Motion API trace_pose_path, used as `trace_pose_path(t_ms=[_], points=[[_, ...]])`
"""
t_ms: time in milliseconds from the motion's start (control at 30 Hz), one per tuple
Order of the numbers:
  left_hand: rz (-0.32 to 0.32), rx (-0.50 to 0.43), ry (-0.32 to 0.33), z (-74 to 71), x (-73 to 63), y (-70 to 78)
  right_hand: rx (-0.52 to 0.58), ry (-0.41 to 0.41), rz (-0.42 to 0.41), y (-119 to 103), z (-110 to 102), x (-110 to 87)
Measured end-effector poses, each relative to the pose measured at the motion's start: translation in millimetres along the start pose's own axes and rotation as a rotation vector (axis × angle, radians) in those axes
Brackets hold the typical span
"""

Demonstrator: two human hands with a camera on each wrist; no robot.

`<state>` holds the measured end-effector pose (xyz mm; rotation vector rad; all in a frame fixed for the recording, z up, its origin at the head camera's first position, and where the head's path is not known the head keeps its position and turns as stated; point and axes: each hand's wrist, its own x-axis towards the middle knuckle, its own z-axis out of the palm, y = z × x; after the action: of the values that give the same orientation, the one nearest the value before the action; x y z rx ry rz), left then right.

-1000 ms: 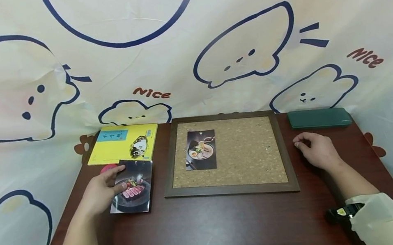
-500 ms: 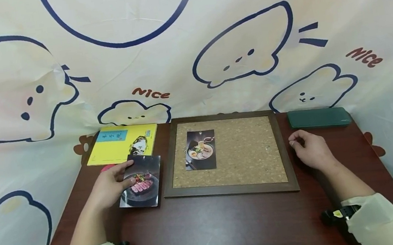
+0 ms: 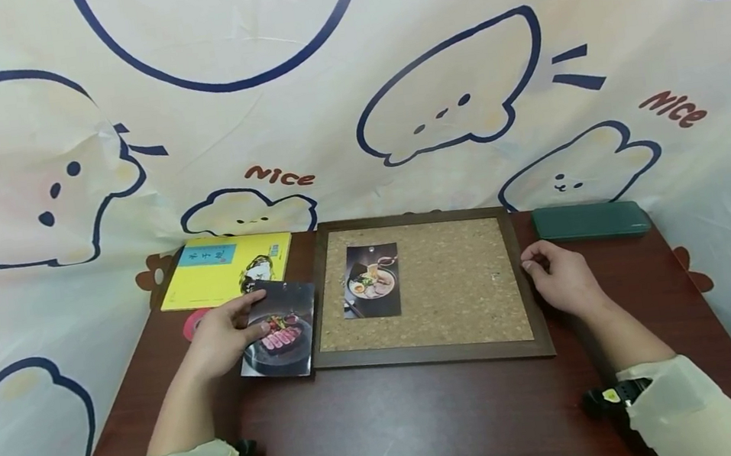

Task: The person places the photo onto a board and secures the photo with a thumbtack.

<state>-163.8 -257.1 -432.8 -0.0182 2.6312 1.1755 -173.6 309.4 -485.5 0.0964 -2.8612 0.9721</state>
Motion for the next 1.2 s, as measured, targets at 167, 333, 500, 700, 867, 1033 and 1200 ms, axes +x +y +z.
trace_pose_path(t_ms=[167,333,500,700,867,1033,1200], points=[[0.013,-0.022,-0.007,5.4,5.2,5.5,0.016,0.003,-0.003,-6,7,4.0],[0.042,-0.037,-0.011,11.4,10.4,10.3,0.025,0.003,0.001,-15,13,6.5],[0.04,-0.064,-0.023,17.1,14.9,15.1,0.038,0.012,-0.015,-19,20,9.6],[0.025,-0.117,-0.047,24.6,21.0,21.4,0.056,0.024,-0.032,-23,26,13.7],[0.041,-0.093,-0.043,31.5,27.3,26.5,0.064,0.026,-0.036,-27,27,15.5],[0.084,-0.068,-0.029,40.6,32.7,34.0,0.066,0.021,-0.036,-31,28,16.1],[0.112,-0.092,-0.03,49.6,36.8,41.7,0.083,0.016,-0.044,-37,31,17.5]])
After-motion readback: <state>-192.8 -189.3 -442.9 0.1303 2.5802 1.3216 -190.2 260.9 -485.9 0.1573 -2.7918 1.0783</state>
